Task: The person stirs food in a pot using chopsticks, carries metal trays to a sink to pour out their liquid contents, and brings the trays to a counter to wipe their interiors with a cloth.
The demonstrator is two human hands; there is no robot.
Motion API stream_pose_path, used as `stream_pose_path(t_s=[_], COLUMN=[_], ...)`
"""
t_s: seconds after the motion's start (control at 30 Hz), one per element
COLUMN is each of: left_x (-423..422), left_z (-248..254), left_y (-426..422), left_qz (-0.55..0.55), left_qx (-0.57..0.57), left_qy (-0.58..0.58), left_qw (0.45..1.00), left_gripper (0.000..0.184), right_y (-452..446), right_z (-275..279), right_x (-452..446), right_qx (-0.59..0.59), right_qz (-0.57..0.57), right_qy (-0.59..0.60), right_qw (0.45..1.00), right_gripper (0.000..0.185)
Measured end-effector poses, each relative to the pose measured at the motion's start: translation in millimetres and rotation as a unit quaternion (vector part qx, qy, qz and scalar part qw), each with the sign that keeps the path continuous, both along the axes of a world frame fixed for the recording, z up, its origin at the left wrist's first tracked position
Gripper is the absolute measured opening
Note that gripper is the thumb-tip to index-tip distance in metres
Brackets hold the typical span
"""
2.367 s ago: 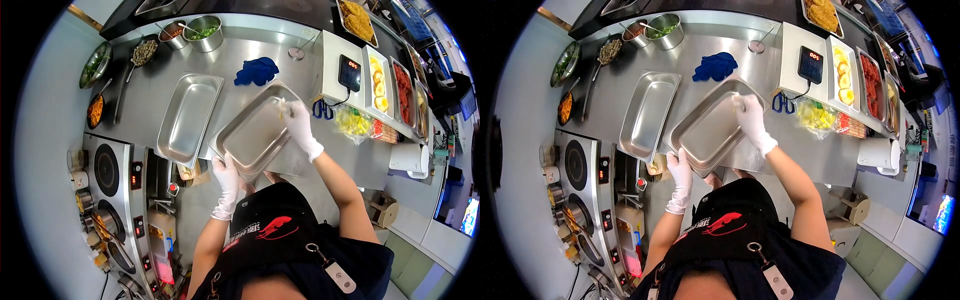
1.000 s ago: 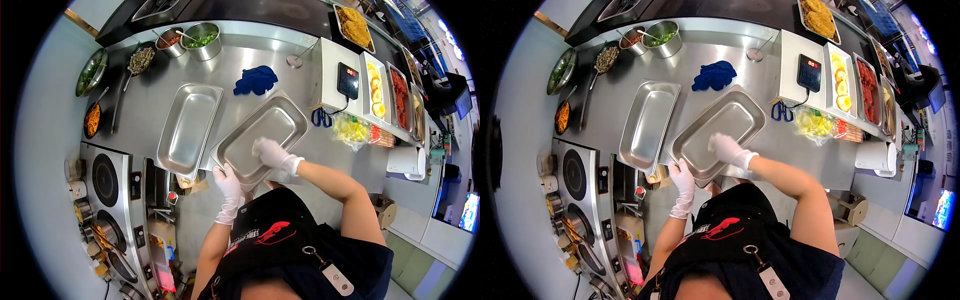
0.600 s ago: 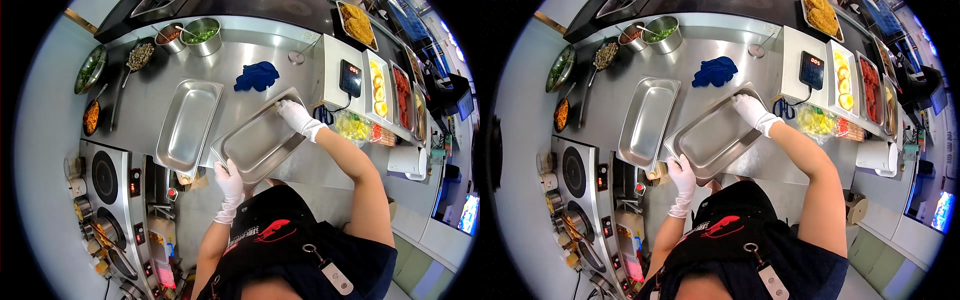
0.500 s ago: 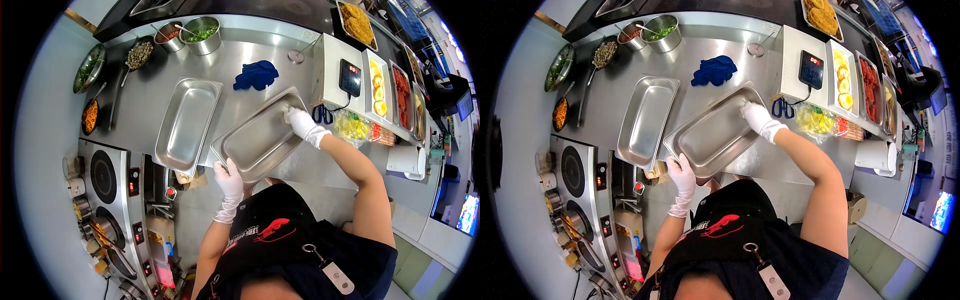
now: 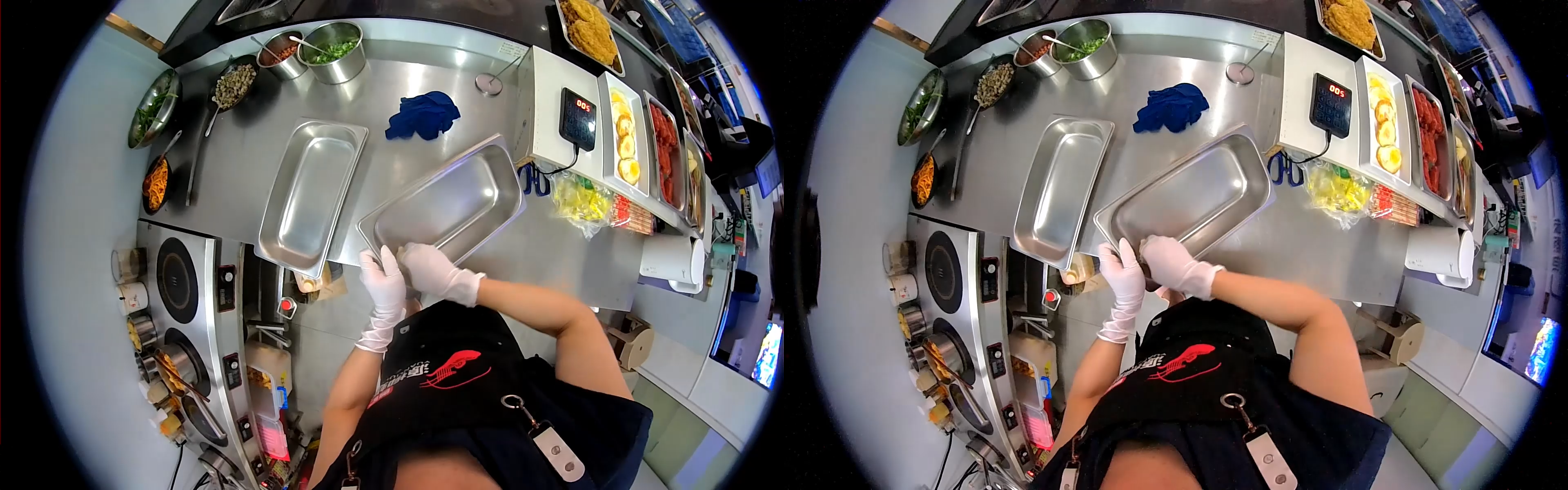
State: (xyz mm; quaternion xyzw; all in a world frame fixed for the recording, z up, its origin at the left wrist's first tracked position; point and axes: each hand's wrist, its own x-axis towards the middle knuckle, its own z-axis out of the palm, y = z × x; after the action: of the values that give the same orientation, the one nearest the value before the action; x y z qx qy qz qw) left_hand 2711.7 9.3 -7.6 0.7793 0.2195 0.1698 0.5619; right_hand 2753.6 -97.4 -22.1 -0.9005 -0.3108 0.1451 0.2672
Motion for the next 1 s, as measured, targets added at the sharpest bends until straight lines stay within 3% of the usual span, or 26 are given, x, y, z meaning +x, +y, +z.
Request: stream_pose_path(t_s=[0.03, 0.13, 0.17, 0.2, 0.27, 0.3, 0.33, 0.47, 0.5, 0.53, 0.57, 0.6, 0.63, 0.73, 0.8, 0.83, 1.0], left_x=[2.4, 2.6, 1.3, 1.2, 2.5, 1.6, 1.4, -1.1, 1.5, 2.7, 2.1, 2.2, 1.4, -3.7, -8.3, -9.2, -3.8], left_z=[-0.8, -7.8, -9.3, -10.2, -12.3, -13.2, -13.9, -28.8, -21.8, -22.2, -23.0, -23.6, -26.9, -60.1, -71.0, -70.1, -40.9], left_y=[-0.2, 8.2, 13.8, 16.2, 17.4, 17.0, 16.2, 13.6, 9.2, 9.9, 10.6, 12.0, 15.4, 30.9, 39.1, 40.2, 28.0], left_qz=[0.020, 0.041, 0.030, 0.033, 0.041, 0.041, 0.041, 0.027, 0.027, 0.009, -0.009, -0.027, -0.021, 0.010, -0.019, -0.024, -0.055], left_qx=[-0.005, -0.048, -0.063, -0.078, -0.111, -0.126, -0.139, -0.159, -0.192, -0.155, -0.119, -0.082, -0.065, -0.283, -0.252, -0.238, -0.100], left_qy=[-0.030, -0.028, -0.011, -0.017, -0.031, -0.026, -0.022, 0.006, -0.013, 0.002, 0.018, 0.032, 0.062, 0.029, 0.056, 0.073, 0.091], left_qw=[0.999, 0.998, 0.998, 0.996, 0.992, 0.991, 0.989, 0.987, 0.981, 0.988, 0.993, 0.996, 0.996, 0.959, 0.966, 0.968, 0.989], left_gripper=[0.018, 0.018, 0.018, 0.018, 0.017, 0.017, 0.016, 0.015, 0.017, 0.018, 0.018, 0.019, 0.019, 0.017, 0.015, 0.015, 0.015], right_y=[0.9, -12.0, -20.7, -23.9, -39.5, -50.2, -60.8, -40.1, -23.6, -3.6, 13.4, 22.0, 30.2, 7.8, 1.7, 2.5, 43.4], right_z=[-0.7, 41.6, 52.4, 53.4, 46.3, 26.8, -3.5, -27.5, -24.5, -27.6, 2.0, -33.1, -42.9, -24.2, -19.1, -28.3, -36.7], right_x=[-2.8, 10.8, 19.5, 27.7, 63.2, 83.3, 100.8, 103.1, 89.2, 74.2, 50.8, 34.5, 24.3, 41.1, 61.4, 74.7, 90.0], right_qx=[0.052, 0.155, 0.215, 0.255, 0.184, 0.169, 0.138, 0.013, -0.022, -0.135, -0.098, 0.018, 0.030, 0.190, 0.268, 0.311, 0.345], right_qz=[-0.019, -0.006, -0.011, -0.074, -0.179, -0.222, -0.225, -0.230, -0.166, -0.078, 0.008, 0.012, -0.067, -0.114, -0.285, -0.368, -0.495], right_qy=[0.028, 0.267, 0.288, 0.199, 0.060, 0.054, -0.050, -0.057, -0.047, -0.048, -0.149, -0.106, -0.045, 0.187, 0.194, 0.134, 0.036], right_qw=[0.998, 0.951, 0.933, 0.943, 0.965, 0.959, 0.963, 0.971, 0.985, 0.987, 0.984, 0.994, 0.996, 0.957, 0.900, 0.866, 0.796], right_gripper=[0.016, 0.019, 0.022, 0.018, 0.018, 0.016, 0.012, 0.010, 0.015, 0.014, 0.014, 0.016, 0.017, 0.015, 0.015, 0.013, 0.007])
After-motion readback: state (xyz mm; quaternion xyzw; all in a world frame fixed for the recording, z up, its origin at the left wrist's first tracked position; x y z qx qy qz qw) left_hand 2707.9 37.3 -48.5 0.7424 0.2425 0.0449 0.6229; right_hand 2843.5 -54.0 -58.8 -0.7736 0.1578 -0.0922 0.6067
